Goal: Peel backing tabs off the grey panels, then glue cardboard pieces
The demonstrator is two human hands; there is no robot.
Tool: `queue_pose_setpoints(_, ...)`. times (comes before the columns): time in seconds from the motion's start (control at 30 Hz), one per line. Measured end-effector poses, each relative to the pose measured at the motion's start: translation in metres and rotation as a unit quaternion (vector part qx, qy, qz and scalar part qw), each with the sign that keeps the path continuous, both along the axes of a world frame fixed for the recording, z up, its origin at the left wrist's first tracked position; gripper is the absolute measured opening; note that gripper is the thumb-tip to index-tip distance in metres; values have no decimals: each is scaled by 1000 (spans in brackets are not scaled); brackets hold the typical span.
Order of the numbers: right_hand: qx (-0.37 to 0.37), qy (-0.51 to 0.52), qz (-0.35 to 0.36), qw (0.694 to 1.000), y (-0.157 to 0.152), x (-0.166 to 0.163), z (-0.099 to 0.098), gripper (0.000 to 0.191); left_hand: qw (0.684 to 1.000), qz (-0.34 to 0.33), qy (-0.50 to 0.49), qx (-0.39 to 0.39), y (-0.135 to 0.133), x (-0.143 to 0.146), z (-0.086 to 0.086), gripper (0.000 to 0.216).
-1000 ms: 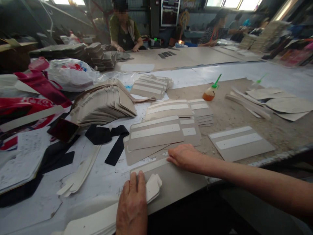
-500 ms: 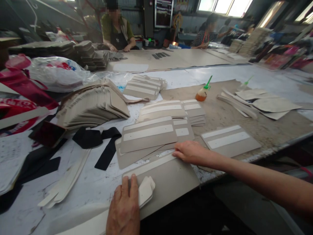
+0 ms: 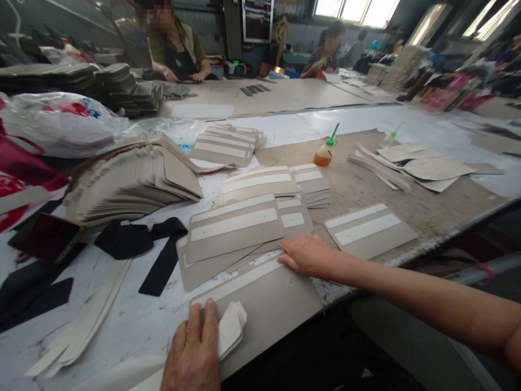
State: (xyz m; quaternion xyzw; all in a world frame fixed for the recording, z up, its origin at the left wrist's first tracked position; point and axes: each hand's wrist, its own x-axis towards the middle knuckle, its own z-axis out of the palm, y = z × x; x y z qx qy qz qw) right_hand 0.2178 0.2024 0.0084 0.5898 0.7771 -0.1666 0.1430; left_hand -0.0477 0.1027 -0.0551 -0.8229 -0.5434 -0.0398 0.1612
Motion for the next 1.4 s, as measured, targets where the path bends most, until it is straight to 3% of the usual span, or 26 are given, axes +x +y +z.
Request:
queue_pose_setpoints(0.37,-5,10,15,1000,-3,4,0,34,1000,22,7,-4,-2,1,0,49)
queue_pose_setpoints(1.03,22,-12,-28,999,-17,-7,-4,31,998,47,-33,-14,-5,4,-1,47)
queue_pose_setpoints(1.4,53,-54,-55,996,-1,1,10,48,999,41,-32,6,-3,6,2,45)
